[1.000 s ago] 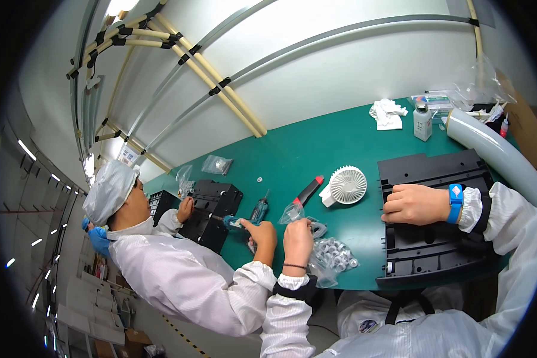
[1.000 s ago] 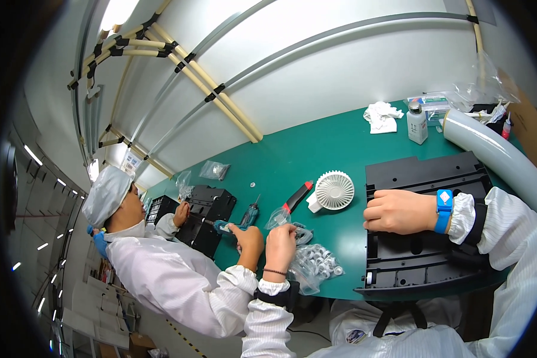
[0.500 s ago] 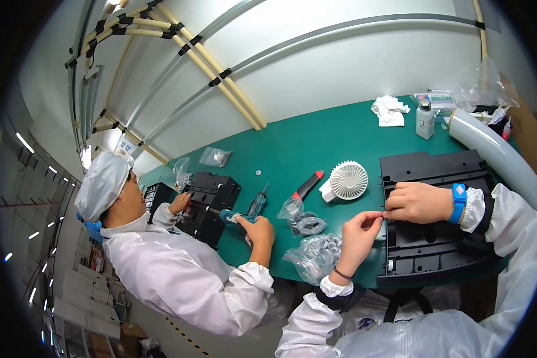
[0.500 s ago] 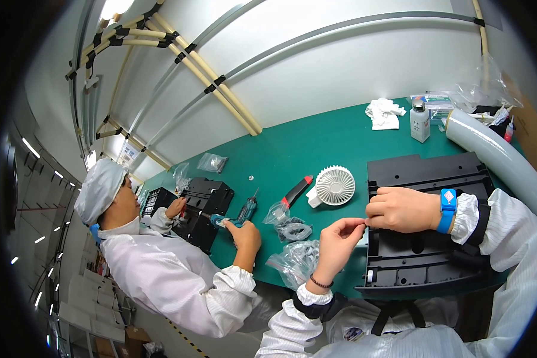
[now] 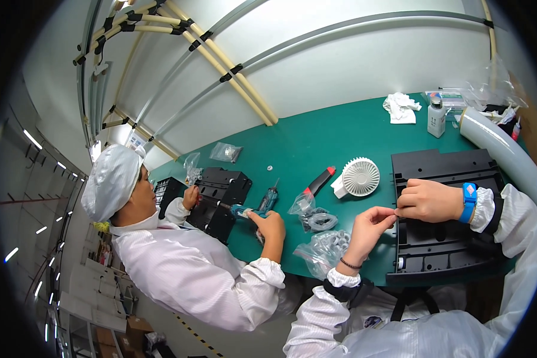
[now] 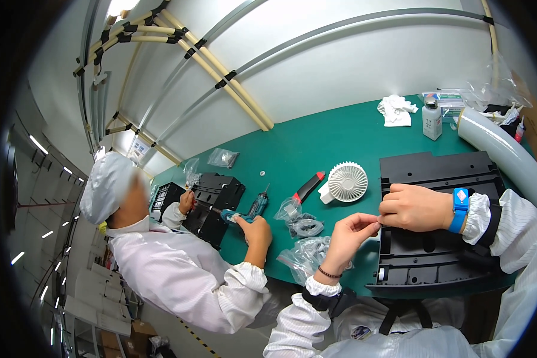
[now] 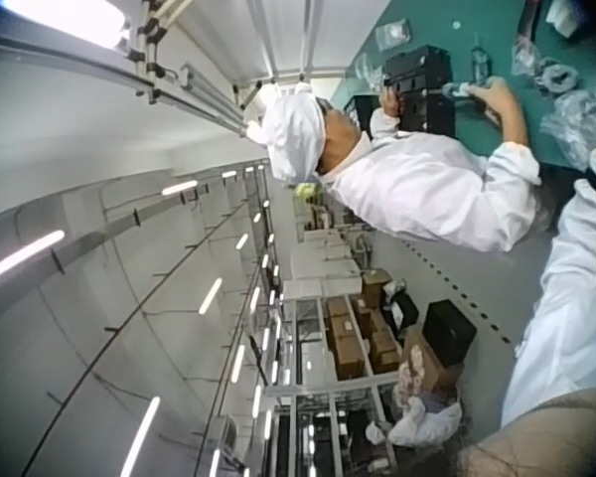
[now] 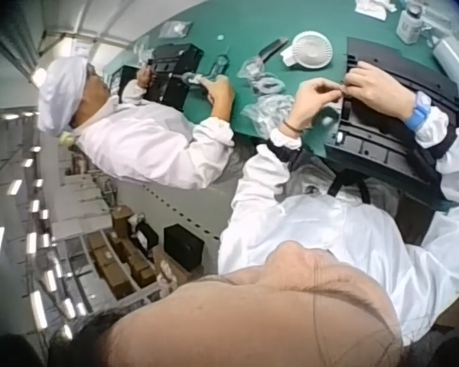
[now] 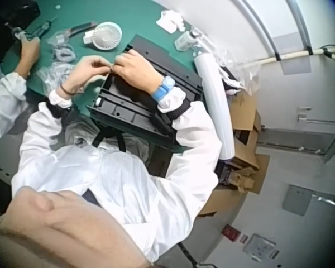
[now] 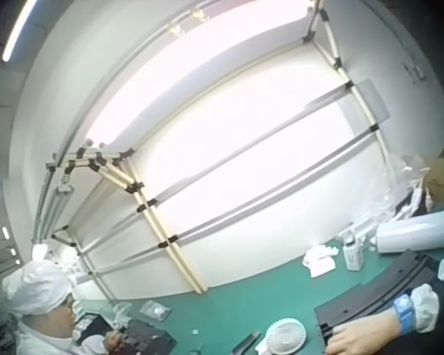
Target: Manually assemble and fasten components of an electronic housing using a power screwdriver and various parts.
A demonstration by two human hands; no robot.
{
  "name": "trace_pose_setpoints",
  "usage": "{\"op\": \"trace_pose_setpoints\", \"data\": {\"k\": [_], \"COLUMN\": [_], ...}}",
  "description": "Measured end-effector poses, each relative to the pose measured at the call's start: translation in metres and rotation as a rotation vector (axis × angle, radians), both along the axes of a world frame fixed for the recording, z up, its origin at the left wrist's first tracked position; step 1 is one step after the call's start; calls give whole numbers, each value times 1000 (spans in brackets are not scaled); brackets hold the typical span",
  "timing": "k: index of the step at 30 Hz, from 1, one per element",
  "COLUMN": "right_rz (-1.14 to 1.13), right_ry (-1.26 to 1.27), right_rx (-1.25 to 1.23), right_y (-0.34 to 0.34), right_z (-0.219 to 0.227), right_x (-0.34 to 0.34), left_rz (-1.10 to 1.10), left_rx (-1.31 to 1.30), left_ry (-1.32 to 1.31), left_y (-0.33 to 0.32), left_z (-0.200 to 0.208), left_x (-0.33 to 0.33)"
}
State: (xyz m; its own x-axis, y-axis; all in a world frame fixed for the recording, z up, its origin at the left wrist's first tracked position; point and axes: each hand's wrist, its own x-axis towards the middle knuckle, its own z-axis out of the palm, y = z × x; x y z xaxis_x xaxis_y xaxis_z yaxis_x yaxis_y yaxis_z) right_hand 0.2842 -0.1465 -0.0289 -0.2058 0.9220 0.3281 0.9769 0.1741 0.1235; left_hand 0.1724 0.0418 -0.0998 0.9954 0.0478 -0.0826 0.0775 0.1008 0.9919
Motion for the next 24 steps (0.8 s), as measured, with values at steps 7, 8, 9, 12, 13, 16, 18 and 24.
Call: {"op": "trace_pose_setpoints", "data": {"k": [7, 8, 9, 12, 13, 16, 18, 24], "right_rz": [-10, -3, -6, -34, -45, -51, -39, -10], "right_ry": [3, 10, -1, -10, -3, -40, -10, -5], "right_rx": [-32, -27, -45, -83, -90, -90, -85, -34], "right_y": [2, 5, 8, 6, 5, 3, 4, 12], "right_z": [3, 3, 3, 4, 4, 6, 6, 12], "right_x": [-2, -1, 0, -3, -2, -4, -5, -9], "left_rz": [-58, -65, -72, 22, 128, 583, 658, 524], "left_rx": [-48, -58, -68, 435, 627, 1106, 1354, 1569], "left_ry": [-92, -84, -76, -268, -271, -289, -75, 443], "left_y": [1, 2, 8, 28, 48, 117, 149, 204], "left_z": [9, 17, 23, 43, 54, 68, 62, 14], "left_x": [-8, -15, -20, -24, -21, -4, 6, 33]}}
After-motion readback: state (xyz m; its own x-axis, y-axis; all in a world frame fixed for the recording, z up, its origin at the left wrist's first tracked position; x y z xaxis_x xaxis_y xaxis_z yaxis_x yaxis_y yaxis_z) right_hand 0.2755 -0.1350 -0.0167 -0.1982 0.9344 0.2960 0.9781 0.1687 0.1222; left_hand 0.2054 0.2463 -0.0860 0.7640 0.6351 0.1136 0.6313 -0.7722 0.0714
